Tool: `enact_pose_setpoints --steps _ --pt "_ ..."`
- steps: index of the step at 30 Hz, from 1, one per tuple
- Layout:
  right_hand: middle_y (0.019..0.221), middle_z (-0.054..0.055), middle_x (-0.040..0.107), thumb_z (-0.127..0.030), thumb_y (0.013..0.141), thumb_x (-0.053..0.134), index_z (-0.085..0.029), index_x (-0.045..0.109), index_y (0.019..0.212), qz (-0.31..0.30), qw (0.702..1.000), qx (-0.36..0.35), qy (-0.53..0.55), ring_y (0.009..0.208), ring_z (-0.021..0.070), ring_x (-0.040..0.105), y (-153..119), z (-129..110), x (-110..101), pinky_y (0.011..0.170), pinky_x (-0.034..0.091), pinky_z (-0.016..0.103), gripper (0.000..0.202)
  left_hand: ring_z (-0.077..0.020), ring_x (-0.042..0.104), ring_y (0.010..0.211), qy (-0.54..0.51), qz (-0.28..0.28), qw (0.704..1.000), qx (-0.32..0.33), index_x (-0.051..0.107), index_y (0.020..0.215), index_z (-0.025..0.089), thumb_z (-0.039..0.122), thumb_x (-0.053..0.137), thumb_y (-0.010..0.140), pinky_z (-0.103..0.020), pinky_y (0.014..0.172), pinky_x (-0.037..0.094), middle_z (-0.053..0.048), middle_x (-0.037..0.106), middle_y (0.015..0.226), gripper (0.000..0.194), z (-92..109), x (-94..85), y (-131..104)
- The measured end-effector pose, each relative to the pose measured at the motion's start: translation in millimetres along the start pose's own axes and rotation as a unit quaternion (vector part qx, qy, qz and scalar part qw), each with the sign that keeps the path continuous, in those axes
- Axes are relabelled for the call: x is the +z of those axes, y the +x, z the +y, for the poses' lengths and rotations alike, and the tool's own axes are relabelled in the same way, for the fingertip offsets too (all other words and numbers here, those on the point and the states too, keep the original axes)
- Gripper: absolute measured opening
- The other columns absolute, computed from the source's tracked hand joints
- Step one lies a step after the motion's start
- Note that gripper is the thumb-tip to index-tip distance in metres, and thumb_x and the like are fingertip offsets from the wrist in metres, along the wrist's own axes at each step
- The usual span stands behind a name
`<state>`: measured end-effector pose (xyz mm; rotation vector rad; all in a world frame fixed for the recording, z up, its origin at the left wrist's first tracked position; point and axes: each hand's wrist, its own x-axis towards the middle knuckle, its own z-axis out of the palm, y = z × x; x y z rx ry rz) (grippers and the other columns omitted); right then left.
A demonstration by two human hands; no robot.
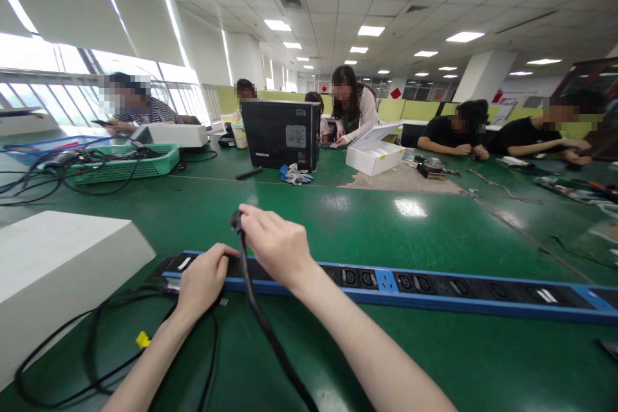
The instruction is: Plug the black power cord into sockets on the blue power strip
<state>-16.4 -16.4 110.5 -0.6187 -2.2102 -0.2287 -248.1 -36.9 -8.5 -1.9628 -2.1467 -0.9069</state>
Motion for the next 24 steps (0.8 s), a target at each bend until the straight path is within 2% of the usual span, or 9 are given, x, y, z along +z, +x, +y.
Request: enact_pose_setpoints --steps 3,5,9,13,17,19,20,22,24 --pt "0.127 0.007 0.066 -0.025 0.101 0.050 -0.024 0.055 0.126 0.019 0.990 0.088 0.110 0.113 0.0182 0.064 1 23 -36 0.088 0.053 0.027 0.025 -0.0204 0.066 0.096 -0.020 0.001 1.000 0.001 0.068 0.103 0.027 0.029 0.037 0.095 -0.028 0.076 0.043 0.000 0.073 0.105 0.032 -2 1.2 -1" --pt "0.121 0.006 0.067 -0.026 0.099 0.054 -0.024 0.053 0.131 0.025 0.973 0.137 0.183 0.102 0.0168 0.067 -15 38 -46 0.080 0.054 0.025 0.032 -0.0205 0.066 0.097 -0.021 0.005 1.000 0.001 0.069 0.104 0.027 0.029 0.038 0.095 -0.028 0.077 0.043 0.000 0.074 0.105 0.032 -3 1.7 -1" --pt "0.113 0.007 0.069 -0.023 0.096 0.057 -0.021 0.062 0.120 0.009 0.954 0.169 0.249 0.096 0.0168 0.067 -56 58 -34 0.076 0.053 0.025 0.025 -0.0199 0.066 0.096 -0.026 0.010 1.000 0.000 0.069 0.103 0.028 0.029 0.038 0.095 -0.028 0.076 0.044 0.001 0.074 0.105 0.032 -3 2.2 -2" --pt "0.107 0.007 0.070 -0.021 0.095 0.058 -0.021 0.064 0.114 -0.035 0.953 0.163 0.254 0.094 0.0173 0.067 -69 52 -12 0.083 0.052 0.028 0.020 -0.0202 0.066 0.099 -0.055 0.032 0.998 -0.005 0.070 0.103 0.026 0.026 0.039 0.093 -0.030 0.083 0.046 0.000 0.074 0.106 0.032 4 -0.9 -6" --pt "0.110 0.006 0.068 -0.020 0.095 0.058 -0.022 0.055 0.124 -0.061 0.961 0.161 0.217 0.094 0.0175 0.067 -64 30 -5 0.084 0.052 0.029 0.029 -0.0220 0.067 0.098 -0.101 0.077 0.991 -0.034 0.071 0.097 0.025 0.027 0.044 0.091 -0.034 0.089 0.048 -0.002 0.075 0.102 0.028 33 -16.7 -8" --pt "0.114 0.007 0.067 -0.019 0.096 0.056 -0.021 0.052 0.126 -0.071 0.972 0.139 0.177 0.099 0.0181 0.066 -62 20 -6 0.085 0.052 0.028 0.031 -0.0222 0.069 0.086 -0.174 0.020 0.982 -0.071 0.072 0.098 0.024 0.033 0.050 0.091 -0.034 0.080 0.052 -0.003 0.076 0.094 0.025 59 -29.3 -9" --pt "0.114 0.007 0.067 -0.018 0.097 0.054 -0.021 0.052 0.126 -0.076 0.978 0.122 0.153 0.101 0.0184 0.065 -61 16 -7 0.085 0.052 0.028 0.029 -0.0223 0.070 0.082 -0.239 -0.037 0.967 -0.085 0.072 0.102 0.023 0.038 0.053 0.090 -0.034 0.075 0.054 -0.004 0.076 0.093 0.027 73 -35.7 -10" --pt "0.112 0.008 0.066 -0.018 0.100 0.049 -0.019 0.054 0.121 -0.085 0.988 0.082 0.096 0.103 0.0190 0.064 -62 9 -9 0.084 0.052 0.028 0.021 -0.0249 0.072 0.086 -0.391 -0.138 0.902 -0.120 0.069 0.113 0.020 0.048 0.057 0.090 -0.033 0.068 0.057 -0.009 0.075 0.105 0.039 101 -46.7 -13" --pt "0.114 0.009 0.066 -0.018 0.103 0.044 -0.018 0.056 0.116 -0.089 0.994 0.039 0.047 0.107 0.0193 0.062 -63 4 -12 0.085 0.053 0.027 0.018 -0.0282 0.072 0.096 -0.504 -0.180 0.830 -0.159 0.067 0.119 0.019 0.052 0.060 0.089 -0.034 0.067 0.059 -0.012 0.073 0.116 0.045 120 -52.5 -17"
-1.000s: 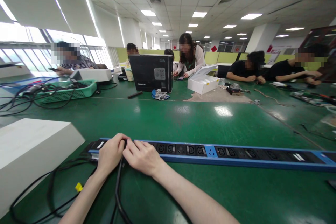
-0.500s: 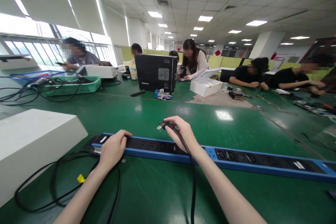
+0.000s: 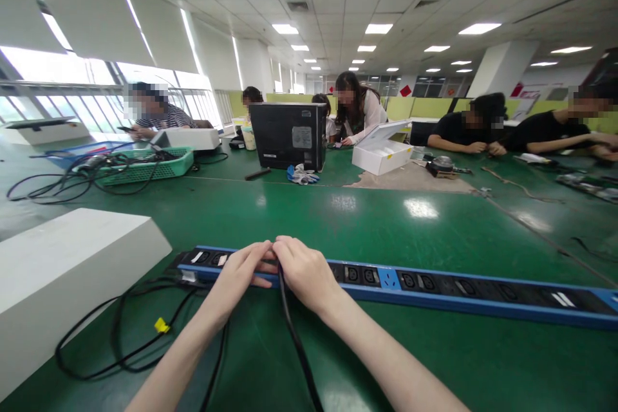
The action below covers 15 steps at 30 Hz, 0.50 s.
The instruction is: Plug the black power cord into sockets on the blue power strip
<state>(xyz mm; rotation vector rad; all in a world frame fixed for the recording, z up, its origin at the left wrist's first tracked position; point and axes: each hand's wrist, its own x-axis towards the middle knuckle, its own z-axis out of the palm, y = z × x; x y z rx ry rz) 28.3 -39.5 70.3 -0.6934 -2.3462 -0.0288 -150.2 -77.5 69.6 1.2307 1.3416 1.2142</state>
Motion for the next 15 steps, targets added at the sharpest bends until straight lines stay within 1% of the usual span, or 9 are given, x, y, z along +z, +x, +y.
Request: enact_pose_setpoints --steps 1,3,5,7,9,11,13,14,15 --pt "0.118 0.010 0.065 -0.018 0.103 0.043 -0.018 0.056 0.116 0.001 1.000 -0.014 -0.016 0.109 0.0191 0.061 -1 -2 -1 0.085 0.054 0.027 0.018 -0.0288 0.071 0.101 -0.053 -0.009 0.998 -0.017 0.067 0.120 0.019 0.051 0.062 0.088 -0.035 0.068 0.060 -0.012 0.072 0.119 0.045 2 4.5 -2" --pt "0.126 0.010 0.063 -0.018 0.102 0.046 -0.019 0.056 0.119 0.001 1.000 -0.026 -0.016 0.115 0.0188 0.059 -3 -4 -5 0.087 0.054 0.027 0.020 -0.0279 0.070 0.106 -0.139 -0.018 0.989 -0.046 0.068 0.118 0.021 0.044 0.067 0.087 -0.036 0.073 0.062 -0.011 0.072 0.120 0.039 -3 6.9 -3" --pt "0.131 0.008 0.060 -0.016 0.099 0.051 -0.021 0.055 0.124 -0.007 0.999 -0.023 0.029 0.118 0.0179 0.058 -4 -4 -10 0.089 0.055 0.026 0.026 -0.0260 0.070 0.105 -0.201 -0.026 0.977 -0.068 0.069 0.115 0.020 0.035 0.070 0.087 -0.037 0.078 0.062 -0.010 0.072 0.119 0.032 -12 3.2 0" --pt "0.134 0.006 0.059 -0.010 0.095 0.052 -0.022 0.056 0.125 -0.014 0.994 -0.015 0.107 0.120 0.0167 0.058 -4 -2 -15 0.093 0.054 0.027 0.033 -0.0239 0.071 0.103 -0.234 -0.021 0.969 -0.076 0.070 0.111 0.019 0.028 0.070 0.087 -0.037 0.083 0.062 -0.010 0.074 0.116 0.026 -21 -2.7 4" --pt "0.132 0.006 0.060 -0.006 0.094 0.048 -0.022 0.060 0.120 -0.007 0.981 0.006 0.196 0.119 0.0155 0.059 -3 1 -19 0.096 0.053 0.027 0.032 -0.0220 0.072 0.101 -0.245 0.002 0.967 -0.071 0.071 0.107 0.018 0.024 0.071 0.086 -0.035 0.087 0.061 -0.009 0.074 0.112 0.022 -24 -6.9 7" --pt "0.127 0.006 0.061 -0.008 0.095 0.047 -0.020 0.062 0.115 0.005 0.961 0.045 0.271 0.111 0.0147 0.063 -1 6 -22 0.090 0.054 0.026 0.027 -0.0209 0.072 0.100 -0.241 0.022 0.968 -0.063 0.071 0.107 0.018 0.023 0.071 0.085 -0.034 0.089 0.060 -0.008 0.074 0.111 0.022 -20 -7.9 6" --pt "0.125 0.007 0.062 -0.011 0.095 0.051 -0.020 0.060 0.122 0.003 0.948 0.072 0.310 0.096 0.0127 0.067 0 10 -27 0.080 0.055 0.024 0.030 -0.0200 0.072 0.094 -0.220 0.022 0.973 -0.064 0.070 0.111 0.018 0.025 0.073 0.085 -0.033 0.084 0.061 -0.009 0.074 0.110 0.027 -10 -6.0 1" --pt "0.127 0.007 0.061 -0.012 0.094 0.053 -0.021 0.057 0.128 -0.005 0.948 0.072 0.311 0.091 0.0118 0.067 0 12 -31 0.078 0.055 0.024 0.036 -0.0192 0.071 0.090 -0.205 0.012 0.977 -0.065 0.070 0.113 0.018 0.027 0.073 0.085 -0.031 0.079 0.060 -0.009 0.074 0.108 0.030 -4 -4.2 -3" --pt "0.129 0.006 0.061 -0.012 0.093 0.055 -0.023 0.055 0.133 -0.015 0.952 0.062 0.299 0.090 0.0117 0.067 -1 14 -36 0.079 0.054 0.024 0.041 -0.0180 0.071 0.085 -0.187 -0.004 0.980 -0.068 0.070 0.114 0.018 0.029 0.073 0.085 -0.028 0.072 0.059 -0.009 0.074 0.105 0.032 4 -2.0 -7"
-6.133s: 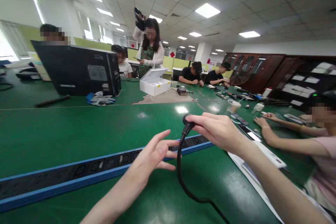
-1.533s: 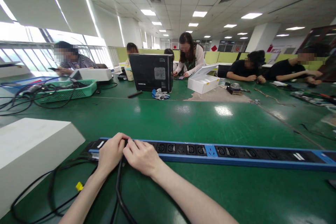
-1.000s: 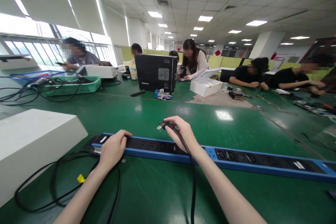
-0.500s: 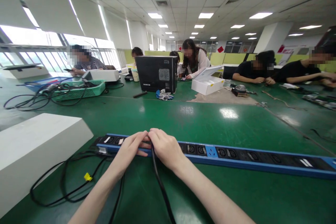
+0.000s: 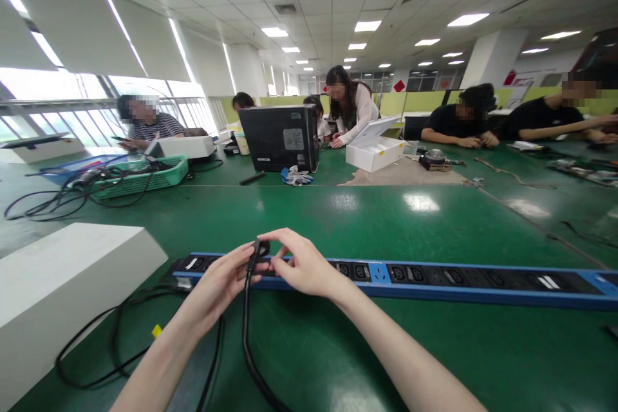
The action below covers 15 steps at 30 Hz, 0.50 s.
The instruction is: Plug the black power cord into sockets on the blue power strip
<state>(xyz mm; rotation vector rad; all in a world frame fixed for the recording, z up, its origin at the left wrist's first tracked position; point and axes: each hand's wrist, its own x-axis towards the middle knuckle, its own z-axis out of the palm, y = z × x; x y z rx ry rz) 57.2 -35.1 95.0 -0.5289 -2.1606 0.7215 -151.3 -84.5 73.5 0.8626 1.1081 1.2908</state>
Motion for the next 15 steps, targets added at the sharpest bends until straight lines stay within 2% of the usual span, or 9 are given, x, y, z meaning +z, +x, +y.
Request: enact_pose_setpoints --steps 3,6,9,12,15 --pt "0.127 0.002 0.063 -0.017 0.093 0.062 -0.029 0.058 0.133 -0.054 0.994 -0.044 -0.080 0.103 0.0146 0.066 -3 -6 -16 0.086 0.051 0.025 0.042 -0.0143 0.065 0.070 0.071 -0.059 0.996 -0.023 0.071 0.113 0.015 0.035 0.070 0.088 -0.022 0.056 0.049 -0.007 0.071 0.085 0.033 16 14.4 -18" --pt "0.116 0.000 0.067 -0.024 0.092 0.068 -0.029 0.061 0.124 -0.091 0.981 -0.081 -0.150 0.102 0.0160 0.066 -5 -14 -27 0.082 0.049 0.024 0.034 -0.0155 0.064 0.073 0.156 -0.112 0.981 -0.039 0.066 0.124 0.016 0.035 0.072 0.086 -0.022 0.056 0.044 -0.007 0.071 0.085 0.043 28 23.3 -34" --pt "0.110 0.000 0.067 -0.028 0.093 0.067 -0.026 0.061 0.115 -0.071 0.968 -0.096 -0.223 0.091 0.0153 0.067 1 -21 -35 0.072 0.047 0.024 0.022 -0.0166 0.065 0.074 0.217 -0.142 0.965 -0.041 0.060 0.133 0.021 0.035 0.076 0.082 -0.024 0.061 0.046 -0.008 0.074 0.099 0.055 31 23.8 -45" --pt "0.107 0.000 0.067 -0.027 0.093 0.068 -0.026 0.061 0.108 -0.031 0.950 -0.106 -0.292 0.084 0.0145 0.067 13 -29 -48 0.065 0.043 0.024 0.017 -0.0183 0.066 0.068 0.247 -0.187 0.949 -0.051 0.064 0.123 0.018 0.043 0.066 0.089 -0.028 0.063 0.049 -0.009 0.075 0.090 0.042 27 26.8 -58" --pt "0.103 0.001 0.068 -0.025 0.091 0.071 -0.025 0.062 0.104 0.011 0.933 -0.121 -0.339 0.086 0.0153 0.067 28 -36 -72 0.065 0.042 0.023 0.016 -0.0229 0.069 0.085 0.207 -0.198 0.957 -0.047 0.068 0.108 0.018 0.047 0.057 0.094 -0.034 0.081 0.052 -0.010 0.074 0.087 0.034 20 46.0 -79"
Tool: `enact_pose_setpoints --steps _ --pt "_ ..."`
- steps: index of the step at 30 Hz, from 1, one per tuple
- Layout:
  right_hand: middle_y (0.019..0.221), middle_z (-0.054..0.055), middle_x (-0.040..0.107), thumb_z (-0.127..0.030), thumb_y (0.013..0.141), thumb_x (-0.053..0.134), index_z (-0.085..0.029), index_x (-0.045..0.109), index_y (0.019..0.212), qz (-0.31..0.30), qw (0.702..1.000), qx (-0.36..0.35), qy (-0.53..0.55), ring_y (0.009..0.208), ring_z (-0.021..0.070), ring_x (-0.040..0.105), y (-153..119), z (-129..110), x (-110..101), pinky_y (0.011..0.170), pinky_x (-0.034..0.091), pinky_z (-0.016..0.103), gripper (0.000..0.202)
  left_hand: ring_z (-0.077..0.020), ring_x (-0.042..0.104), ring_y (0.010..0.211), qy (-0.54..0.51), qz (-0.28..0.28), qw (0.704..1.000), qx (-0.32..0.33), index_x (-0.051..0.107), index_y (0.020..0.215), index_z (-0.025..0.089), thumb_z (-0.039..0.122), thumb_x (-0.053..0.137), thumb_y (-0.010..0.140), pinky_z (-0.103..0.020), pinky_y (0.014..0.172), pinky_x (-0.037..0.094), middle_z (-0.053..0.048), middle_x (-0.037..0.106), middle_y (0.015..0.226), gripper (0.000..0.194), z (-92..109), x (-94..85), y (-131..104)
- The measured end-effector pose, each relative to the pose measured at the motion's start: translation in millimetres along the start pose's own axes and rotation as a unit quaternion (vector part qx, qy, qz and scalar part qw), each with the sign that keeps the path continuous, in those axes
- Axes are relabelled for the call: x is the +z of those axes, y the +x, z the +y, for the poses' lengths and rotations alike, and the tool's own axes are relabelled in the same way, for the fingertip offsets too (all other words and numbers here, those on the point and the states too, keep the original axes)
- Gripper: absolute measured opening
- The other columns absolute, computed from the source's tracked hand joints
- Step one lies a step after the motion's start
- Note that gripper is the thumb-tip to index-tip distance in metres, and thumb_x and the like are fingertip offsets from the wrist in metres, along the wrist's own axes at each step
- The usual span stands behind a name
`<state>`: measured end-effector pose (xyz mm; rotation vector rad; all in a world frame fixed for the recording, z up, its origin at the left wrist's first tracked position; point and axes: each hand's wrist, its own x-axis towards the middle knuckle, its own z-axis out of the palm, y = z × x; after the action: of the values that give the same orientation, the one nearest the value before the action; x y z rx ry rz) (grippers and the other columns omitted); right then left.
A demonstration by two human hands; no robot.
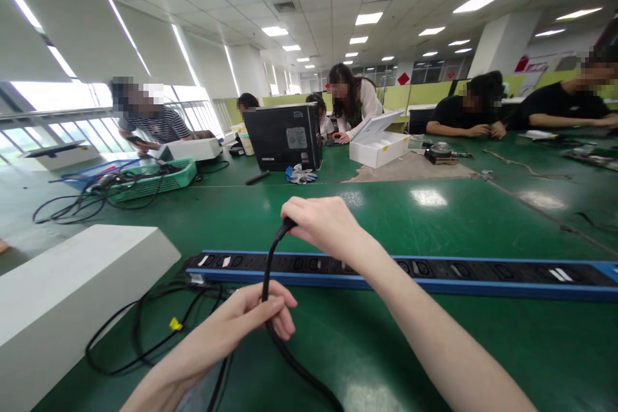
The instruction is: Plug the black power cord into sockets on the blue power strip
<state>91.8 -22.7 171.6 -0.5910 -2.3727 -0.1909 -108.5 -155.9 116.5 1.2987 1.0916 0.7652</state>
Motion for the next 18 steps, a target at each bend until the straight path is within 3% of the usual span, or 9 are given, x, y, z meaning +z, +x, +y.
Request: enact_pose_setpoints --steps 3,5,7,9,11,12,14,16,18 --pt "0.102 0.001 0.069 -0.029 0.093 0.069 -0.024 0.062 0.104 0.050 0.998 0.008 -0.029 0.097 0.0184 0.066 10 18 -31 0.070 0.043 0.024 0.014 -0.0260 0.068 0.096 -0.124 -0.033 0.992 0.005 0.068 0.094 0.020 0.051 0.052 0.096 -0.040 0.094 0.048 -0.008 0.069 0.079 0.035 7 42.8 -8" --pt "0.104 0.002 0.069 -0.035 0.096 0.066 -0.024 0.063 0.106 0.085 0.995 0.029 -0.032 0.103 0.0203 0.065 13 30 -55 0.072 0.044 0.024 0.015 -0.0245 0.069 0.087 -0.174 -0.055 0.983 0.027 0.066 0.083 0.021 0.054 0.050 0.096 -0.041 0.091 0.050 -0.007 0.065 0.069 0.038 16 70.8 -11" --pt "0.103 0.002 0.069 -0.041 0.097 0.062 -0.022 0.062 0.106 0.110 0.992 0.053 -0.027 0.102 0.0209 0.065 13 42 -78 0.072 0.044 0.024 0.021 -0.0198 0.065 0.064 -0.200 -0.025 0.978 0.060 0.059 0.075 0.023 0.055 0.049 0.096 -0.038 0.076 0.053 -0.001 0.052 0.054 0.039 34 88.4 -12" --pt "0.100 0.003 0.069 -0.047 0.097 0.060 -0.020 0.062 0.103 0.113 0.990 0.074 -0.028 0.097 0.0200 0.065 10 52 -94 0.072 0.043 0.025 0.028 -0.0116 0.043 0.040 -0.209 0.031 0.970 0.117 0.055 0.072 0.024 0.054 0.051 0.096 -0.030 0.053 0.046 0.006 0.034 0.046 0.038 62 88.7 -10" --pt "0.092 0.003 0.069 -0.052 0.095 0.060 -0.019 0.062 0.096 0.089 0.992 0.089 -0.023 0.088 0.0178 0.065 3 58 -100 0.070 0.041 0.025 0.034 -0.0065 0.025 0.035 -0.189 0.090 0.962 0.175 0.058 0.078 0.024 0.051 0.054 0.096 -0.023 0.041 0.032 0.008 0.028 0.046 0.033 94 69.9 -4" --pt "0.087 0.003 0.069 -0.054 0.094 0.061 -0.018 0.062 0.091 0.067 0.993 0.096 -0.015 0.082 0.0164 0.064 -2 59 -99 0.068 0.040 0.025 0.036 -0.0051 0.021 0.035 -0.167 0.125 0.958 0.196 0.062 0.086 0.023 0.048 0.055 0.096 -0.020 0.040 0.026 0.009 0.027 0.048 0.028 107 54.9 1" --pt "0.077 0.001 0.066 -0.054 0.092 0.063 -0.018 0.060 0.081 0.009 0.993 0.115 0.014 0.072 0.0141 0.061 -14 58 -90 0.065 0.038 0.024 0.037 -0.0029 0.022 0.035 -0.108 0.140 0.965 0.192 0.065 0.104 0.021 0.042 0.057 0.095 -0.016 0.039 0.019 0.009 0.032 0.053 0.024 123 18.7 16" --pt "0.072 0.000 0.065 -0.052 0.093 0.062 -0.018 0.060 0.077 -0.054 0.986 0.145 0.062 0.065 0.0124 0.057 -25 52 -73 0.062 0.037 0.023 0.037 -0.0009 0.023 0.035 -0.071 0.143 0.973 0.167 0.064 0.110 0.019 0.042 0.059 0.094 -0.014 0.038 0.014 0.008 0.036 0.057 0.029 115 -17.9 35" --pt "0.072 0.000 0.065 -0.051 0.093 0.061 -0.018 0.062 0.079 -0.106 0.968 0.190 0.129 0.064 0.0118 0.056 -32 44 -50 0.060 0.036 0.022 0.036 -0.0013 0.027 0.037 -0.056 0.154 0.977 0.140 0.064 0.111 0.017 0.046 0.060 0.092 -0.015 0.036 0.015 0.007 0.045 0.061 0.035 84 -49.8 56"
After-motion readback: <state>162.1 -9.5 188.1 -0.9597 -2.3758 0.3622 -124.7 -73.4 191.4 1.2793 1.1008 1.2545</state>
